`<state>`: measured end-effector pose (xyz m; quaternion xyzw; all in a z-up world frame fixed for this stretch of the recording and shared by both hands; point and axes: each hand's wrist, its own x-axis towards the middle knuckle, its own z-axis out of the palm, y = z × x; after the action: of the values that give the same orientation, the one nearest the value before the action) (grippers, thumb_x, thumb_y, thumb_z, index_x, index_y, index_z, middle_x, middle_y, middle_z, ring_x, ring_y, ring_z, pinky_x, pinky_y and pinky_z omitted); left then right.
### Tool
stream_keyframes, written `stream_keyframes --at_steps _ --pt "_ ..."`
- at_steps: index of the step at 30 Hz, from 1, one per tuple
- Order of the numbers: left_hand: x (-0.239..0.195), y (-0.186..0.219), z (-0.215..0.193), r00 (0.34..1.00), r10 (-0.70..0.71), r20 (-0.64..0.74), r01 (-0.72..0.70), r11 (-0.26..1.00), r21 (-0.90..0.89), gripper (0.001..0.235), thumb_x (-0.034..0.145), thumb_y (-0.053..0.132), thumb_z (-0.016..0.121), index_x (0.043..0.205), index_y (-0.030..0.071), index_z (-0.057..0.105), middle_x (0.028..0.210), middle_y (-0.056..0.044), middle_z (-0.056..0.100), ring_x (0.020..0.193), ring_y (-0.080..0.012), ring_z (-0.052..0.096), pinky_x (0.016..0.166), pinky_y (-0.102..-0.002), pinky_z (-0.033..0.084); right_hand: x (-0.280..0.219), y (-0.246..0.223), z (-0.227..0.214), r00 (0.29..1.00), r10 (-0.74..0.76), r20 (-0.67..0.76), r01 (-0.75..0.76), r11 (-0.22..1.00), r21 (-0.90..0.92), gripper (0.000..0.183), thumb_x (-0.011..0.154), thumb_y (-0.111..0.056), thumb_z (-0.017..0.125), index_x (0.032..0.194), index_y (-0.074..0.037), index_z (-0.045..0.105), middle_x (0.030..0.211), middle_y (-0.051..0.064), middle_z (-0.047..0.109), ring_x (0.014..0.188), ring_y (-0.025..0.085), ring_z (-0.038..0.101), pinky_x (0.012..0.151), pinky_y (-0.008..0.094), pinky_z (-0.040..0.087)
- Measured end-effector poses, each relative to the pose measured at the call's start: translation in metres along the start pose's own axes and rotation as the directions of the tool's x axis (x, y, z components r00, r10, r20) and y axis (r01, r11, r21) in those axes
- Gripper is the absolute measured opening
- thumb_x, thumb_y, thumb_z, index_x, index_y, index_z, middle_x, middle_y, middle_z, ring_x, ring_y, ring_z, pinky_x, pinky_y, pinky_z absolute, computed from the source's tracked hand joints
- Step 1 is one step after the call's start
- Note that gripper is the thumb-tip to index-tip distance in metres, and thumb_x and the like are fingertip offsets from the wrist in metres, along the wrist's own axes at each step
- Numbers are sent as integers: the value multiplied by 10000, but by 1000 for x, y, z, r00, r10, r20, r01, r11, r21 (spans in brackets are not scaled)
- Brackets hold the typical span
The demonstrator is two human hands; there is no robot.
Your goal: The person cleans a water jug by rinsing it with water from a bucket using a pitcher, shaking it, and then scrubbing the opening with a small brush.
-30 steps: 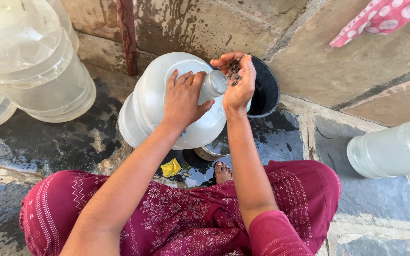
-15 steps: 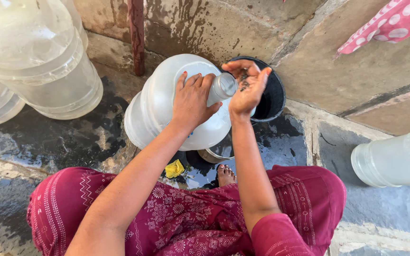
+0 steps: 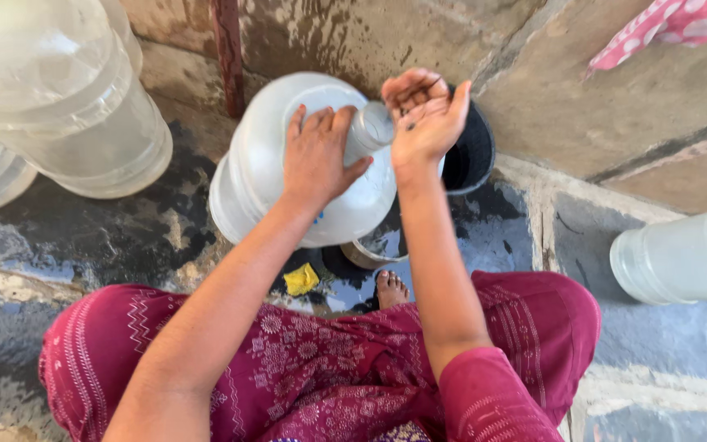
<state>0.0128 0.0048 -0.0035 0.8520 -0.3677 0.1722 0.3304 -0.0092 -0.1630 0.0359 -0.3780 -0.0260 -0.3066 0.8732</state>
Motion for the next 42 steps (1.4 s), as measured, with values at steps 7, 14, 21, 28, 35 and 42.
stream_keyframes --at_steps 7,14,21,28,35,42 --pt "2 -23 2 1000 8 -15 -8 1000 29 826 770 490 867 1381 56 519 1271 -202 653 1259 -351 554 1164 -555 245 -3 9 -144 980 -77 -182 53 990 -133 550 1088 -480 412 904 -36 679 841 124 688 822 280 658 870 444 539" --pt "-1 -31 -11 998 38 -54 -39 999 -17 811 790 443 883 1405 58 521 1307 -153 667 1274 -328 558 1194 -532 242 -120 135 -319 961 62 -268 -231 -347 -909 536 729 -230 739 1262 -182 738 1586 273 380 1444 430 416 1205 467 383" --pt "-1 -29 -14 1000 21 -9 -21 1000 1 792 797 454 866 1402 68 530 1292 -141 668 1264 -318 564 1195 -528 250 -127 168 -353 843 530 -90 294 -594 -749 808 666 -187 763 1419 4 540 1444 306 494 1317 500 469 1061 604 422" --pt "1 -35 -14 1000 0 -7 0 1000 -1 795 772 473 843 1376 56 539 1283 -151 673 1260 -316 571 1182 -537 266 -112 148 -344 854 519 45 263 -355 -897 352 904 -266 630 1135 -11 703 1179 247 685 1172 434 608 1010 504 481" --pt "2 -49 -9 1000 -14 -21 13 1000 -18 816 759 506 828 1378 55 546 1256 -177 683 1258 -327 575 1173 -539 279 11 36 -226 820 552 -153 80 -375 -923 486 934 -503 669 979 -26 747 938 183 746 912 326 729 792 459 544" --pt "0 -58 -11 999 7 -54 -8 1000 -28 822 749 536 814 1362 58 547 1239 -173 691 1233 -336 590 1172 -532 286 46 -131 9 873 178 454 398 277 -874 173 1043 -135 723 1111 -45 592 999 58 744 820 88 680 721 278 565"
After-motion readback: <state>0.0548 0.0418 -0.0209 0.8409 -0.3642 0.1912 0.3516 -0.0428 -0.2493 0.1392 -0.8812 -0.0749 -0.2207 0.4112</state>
